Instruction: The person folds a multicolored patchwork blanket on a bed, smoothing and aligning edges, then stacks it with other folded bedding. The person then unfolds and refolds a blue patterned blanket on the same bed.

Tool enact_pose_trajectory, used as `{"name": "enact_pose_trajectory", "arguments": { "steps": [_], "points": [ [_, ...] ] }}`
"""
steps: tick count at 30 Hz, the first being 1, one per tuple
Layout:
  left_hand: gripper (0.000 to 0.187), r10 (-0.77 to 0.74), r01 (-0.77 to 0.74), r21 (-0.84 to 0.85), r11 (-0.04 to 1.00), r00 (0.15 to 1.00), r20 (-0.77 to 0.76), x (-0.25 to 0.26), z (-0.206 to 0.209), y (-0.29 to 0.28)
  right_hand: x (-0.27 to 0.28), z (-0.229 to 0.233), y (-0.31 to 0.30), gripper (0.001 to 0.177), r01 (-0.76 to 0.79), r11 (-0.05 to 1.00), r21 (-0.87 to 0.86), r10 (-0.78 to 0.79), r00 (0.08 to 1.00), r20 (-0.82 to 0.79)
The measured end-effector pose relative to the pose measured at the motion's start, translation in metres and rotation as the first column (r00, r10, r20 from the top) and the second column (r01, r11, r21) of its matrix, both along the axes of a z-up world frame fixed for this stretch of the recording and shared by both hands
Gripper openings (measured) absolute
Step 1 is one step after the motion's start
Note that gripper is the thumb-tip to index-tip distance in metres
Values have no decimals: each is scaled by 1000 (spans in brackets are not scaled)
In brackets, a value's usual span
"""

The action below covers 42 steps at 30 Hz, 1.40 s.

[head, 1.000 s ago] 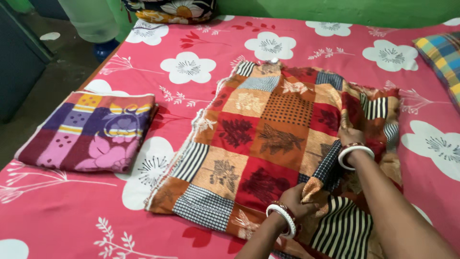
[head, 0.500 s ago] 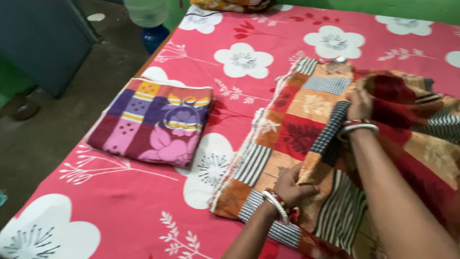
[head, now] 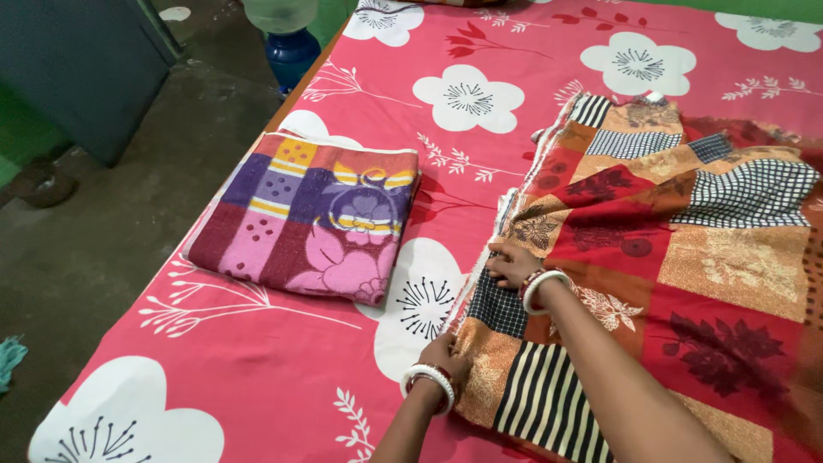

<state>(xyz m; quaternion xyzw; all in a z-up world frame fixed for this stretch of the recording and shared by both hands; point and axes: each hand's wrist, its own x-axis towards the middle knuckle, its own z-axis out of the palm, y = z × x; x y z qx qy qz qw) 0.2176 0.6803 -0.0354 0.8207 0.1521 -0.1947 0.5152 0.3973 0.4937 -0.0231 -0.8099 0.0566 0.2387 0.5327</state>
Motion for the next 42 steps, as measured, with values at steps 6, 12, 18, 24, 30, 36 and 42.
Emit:
{"name": "enact_pose_trajectory", "arguments": {
  "steps": [6,12,18,24,30,36,42],
  "points": [
    [32,-26,22,50,999,996,84,22,-7,-16,-24,29,-32,48,103,988,-114,-90,990,111],
    [31,-42,-49,442,896,980,194,12,9,-15,-69,24,-71,67,52,874,-484,-7,995,95],
    [101,-216,251,385,888,967,-133,2,61,0,-91,-44,-87,97,-185,520,-834,321,947,-10],
    [116,-269,380,305,873,898,-349,16,52,-10,-91,-82,-99,98,-176,520,-836,360,933,27],
    [50,-223,232,149,961,972,-74,13,16,-14,-136,-82,-111,88,-162,575,-802,389,916,94],
    [55,-121,127,95,987,990,-69,7,23,-19,-186,-48,-122,73,8,776,-631,278,894,352],
    [73,-126,127,0,992,986,-110,-1,10,-12,-248,-13,-171,38,415,801,-431,-238,882,407]
  ]
}}
